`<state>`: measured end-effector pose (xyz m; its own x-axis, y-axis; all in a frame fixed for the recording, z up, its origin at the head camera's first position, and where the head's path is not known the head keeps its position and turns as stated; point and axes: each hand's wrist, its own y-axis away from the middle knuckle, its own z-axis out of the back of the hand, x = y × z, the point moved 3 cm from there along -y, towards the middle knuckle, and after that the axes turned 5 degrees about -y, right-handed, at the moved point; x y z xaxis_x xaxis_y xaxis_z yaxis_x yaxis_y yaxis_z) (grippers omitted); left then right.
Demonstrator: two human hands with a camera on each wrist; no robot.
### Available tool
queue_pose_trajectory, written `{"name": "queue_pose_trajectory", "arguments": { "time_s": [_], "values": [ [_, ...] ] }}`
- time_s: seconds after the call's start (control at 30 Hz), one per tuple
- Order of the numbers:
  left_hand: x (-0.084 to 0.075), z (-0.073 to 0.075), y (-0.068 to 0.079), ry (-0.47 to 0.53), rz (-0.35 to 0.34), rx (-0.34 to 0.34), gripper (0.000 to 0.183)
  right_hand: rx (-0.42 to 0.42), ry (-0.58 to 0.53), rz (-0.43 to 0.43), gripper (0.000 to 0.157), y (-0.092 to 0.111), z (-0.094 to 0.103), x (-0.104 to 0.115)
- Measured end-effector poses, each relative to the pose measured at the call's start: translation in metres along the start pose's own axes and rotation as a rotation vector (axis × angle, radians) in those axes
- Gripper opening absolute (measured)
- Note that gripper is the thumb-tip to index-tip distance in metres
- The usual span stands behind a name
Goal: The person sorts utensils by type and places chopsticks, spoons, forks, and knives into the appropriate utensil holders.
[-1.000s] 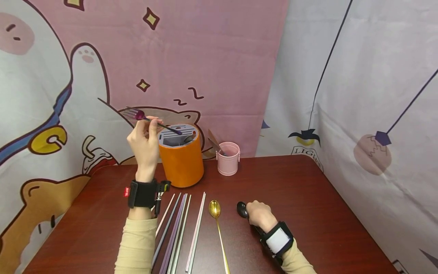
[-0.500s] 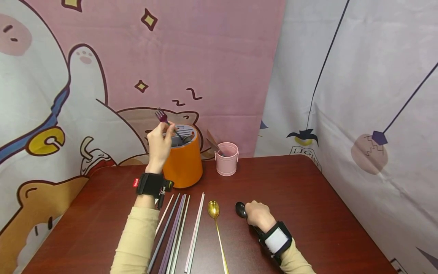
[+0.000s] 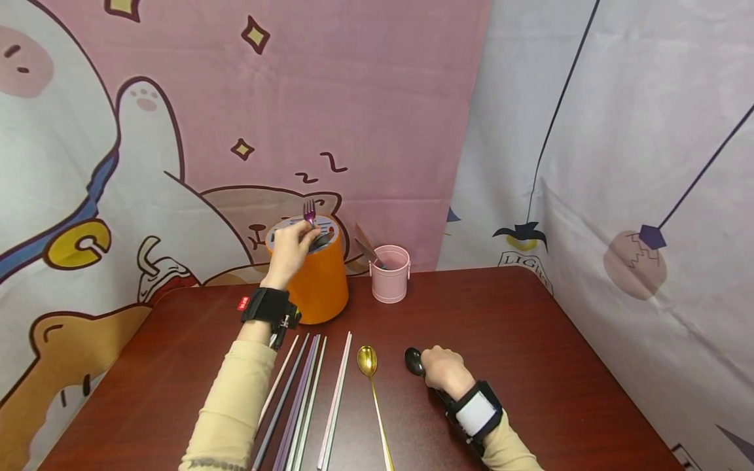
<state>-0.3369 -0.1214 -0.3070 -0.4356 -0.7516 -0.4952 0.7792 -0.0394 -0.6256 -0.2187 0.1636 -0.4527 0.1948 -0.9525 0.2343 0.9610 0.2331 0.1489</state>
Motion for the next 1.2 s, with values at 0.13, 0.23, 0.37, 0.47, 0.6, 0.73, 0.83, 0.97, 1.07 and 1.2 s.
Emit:
{"name": "queue_pose_trajectory", "arguments": {
  "time_s": [0.13,0.23,0.37,0.47,0.6,0.73,0.83,0.97,1.07,1.2],
  "values": [
    [0.0018,-0.0052,0.0006,-0.054,-0.016,0.061,0.021,0.001,0.000,0.001,0.016,0.0000,-0.0002,-0.0002],
    [0.0022,-0.0075,0.0003,-0.114,-0.025,0.111,0.019,0.000,-0.001,0.005,0.016,-0.0001,-0.0003,-0.0004],
    [0.0012,-0.0083,-0.0003,-0.190,-0.037,0.163,0.017,-0.001,-0.001,0.007,0.016,0.0003,0.0001,-0.0004],
    [0.0000,-0.0082,-0.0008,-0.220,-0.031,0.201,0.018,0.001,-0.001,0.007,0.016,0.0006,0.0004,-0.0003],
    [-0.0005,-0.0075,-0.0010,-0.240,-0.016,0.242,0.020,-0.001,0.000,0.010,0.015,0.0008,0.0005,0.0000],
    [0.0002,-0.0066,-0.0007,-0.243,0.007,0.276,0.022,0.002,0.003,0.004,0.013,0.0006,0.0002,0.0005],
    [0.0006,-0.0057,-0.0007,-0.245,0.015,0.286,0.022,0.009,0.006,-0.004,0.012,0.0004,0.0000,0.0008],
    [0.0007,-0.0041,-0.0002,-0.247,0.014,0.282,0.022,0.014,0.004,0.000,0.010,0.0003,-0.0003,0.0011],
    [0.0007,-0.0034,0.0010,-0.243,0.011,0.274,0.022,0.011,-0.001,0.012,0.009,-0.0003,-0.0009,0.0011],
    [-0.0021,-0.0008,0.0038,-0.232,-0.003,0.248,0.023,0.000,-0.010,0.031,0.012,-0.0014,-0.0014,0.0001]
  ]
}}
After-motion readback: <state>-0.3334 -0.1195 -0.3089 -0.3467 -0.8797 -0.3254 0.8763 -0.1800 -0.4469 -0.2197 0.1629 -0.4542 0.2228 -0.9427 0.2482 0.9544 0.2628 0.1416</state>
